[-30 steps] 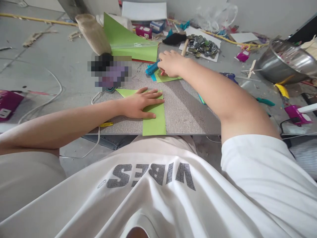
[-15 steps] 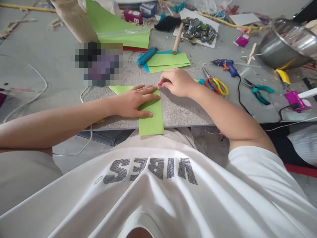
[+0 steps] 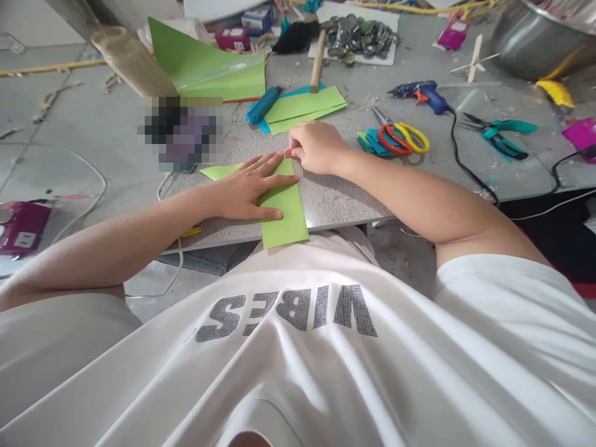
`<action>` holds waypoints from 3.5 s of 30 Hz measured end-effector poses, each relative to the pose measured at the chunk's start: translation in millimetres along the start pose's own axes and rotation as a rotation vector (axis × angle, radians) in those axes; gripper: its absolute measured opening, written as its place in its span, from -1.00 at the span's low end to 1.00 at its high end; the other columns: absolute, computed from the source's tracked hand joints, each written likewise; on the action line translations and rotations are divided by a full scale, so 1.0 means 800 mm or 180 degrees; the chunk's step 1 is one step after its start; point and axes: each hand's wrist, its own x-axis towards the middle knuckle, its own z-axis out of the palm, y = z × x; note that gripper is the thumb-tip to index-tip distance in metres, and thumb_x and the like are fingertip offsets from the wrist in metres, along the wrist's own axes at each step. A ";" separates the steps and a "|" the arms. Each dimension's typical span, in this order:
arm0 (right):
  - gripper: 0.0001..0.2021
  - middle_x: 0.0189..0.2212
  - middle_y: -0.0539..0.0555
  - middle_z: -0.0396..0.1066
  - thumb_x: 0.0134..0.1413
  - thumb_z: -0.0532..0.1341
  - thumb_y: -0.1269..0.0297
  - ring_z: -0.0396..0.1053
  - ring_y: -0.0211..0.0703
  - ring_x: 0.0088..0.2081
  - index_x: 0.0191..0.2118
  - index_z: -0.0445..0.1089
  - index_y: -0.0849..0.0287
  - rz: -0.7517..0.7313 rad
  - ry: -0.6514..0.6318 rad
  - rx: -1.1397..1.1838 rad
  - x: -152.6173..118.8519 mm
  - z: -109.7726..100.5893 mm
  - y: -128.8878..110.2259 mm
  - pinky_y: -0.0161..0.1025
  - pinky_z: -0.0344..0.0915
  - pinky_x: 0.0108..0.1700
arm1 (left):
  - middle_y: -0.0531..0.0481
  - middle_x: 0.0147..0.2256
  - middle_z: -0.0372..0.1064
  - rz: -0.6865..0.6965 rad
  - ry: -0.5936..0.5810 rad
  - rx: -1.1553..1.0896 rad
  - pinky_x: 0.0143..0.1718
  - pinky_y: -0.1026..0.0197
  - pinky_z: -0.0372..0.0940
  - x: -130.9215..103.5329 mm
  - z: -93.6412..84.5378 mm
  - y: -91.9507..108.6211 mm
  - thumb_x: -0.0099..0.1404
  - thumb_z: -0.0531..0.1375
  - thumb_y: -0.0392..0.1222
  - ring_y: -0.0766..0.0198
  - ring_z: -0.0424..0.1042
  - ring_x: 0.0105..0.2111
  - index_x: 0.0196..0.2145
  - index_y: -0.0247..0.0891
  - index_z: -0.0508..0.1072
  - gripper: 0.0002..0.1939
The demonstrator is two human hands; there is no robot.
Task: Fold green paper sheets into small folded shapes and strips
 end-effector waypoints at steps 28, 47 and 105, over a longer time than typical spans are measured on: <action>-0.80 -0.16 0.16 0.73 0.48 0.54 0.05 0.59 0.18 -0.09 -0.21 0.65 -0.05 -0.0715 -0.0137 0.0878 0.003 0.001 0.024 0.10 0.45 0.01 | -0.40 0.90 -0.40 0.0123 0.0343 -0.0400 0.88 -0.54 -0.26 0.003 0.015 -0.019 0.45 0.21 0.89 -0.56 -0.31 0.89 0.92 -0.16 -0.39 0.60; -0.78 -0.25 0.03 0.55 0.49 0.54 0.18 0.49 -0.12 -0.20 -0.24 0.69 0.13 -0.1339 -0.1047 0.1467 -0.021 -0.022 -0.001 -0.12 0.43 -0.03 | -0.35 0.90 -0.43 -0.0171 0.0005 0.0208 0.89 -0.45 -0.27 0.001 0.007 -0.006 0.50 -0.05 0.95 -0.52 -0.34 0.89 0.93 -0.25 -0.25 0.53; -0.78 -0.22 0.04 0.79 0.59 0.50 0.13 0.69 -0.14 -0.18 -0.15 0.83 0.09 -0.1891 -0.2065 0.1685 -0.079 -0.055 -0.041 -0.22 0.49 -0.09 | -0.17 0.92 -0.33 -0.0306 0.0181 0.0018 0.82 -0.64 -0.25 0.004 0.004 -0.029 0.49 0.09 0.93 -0.64 -0.29 0.87 0.91 0.16 -0.04 0.35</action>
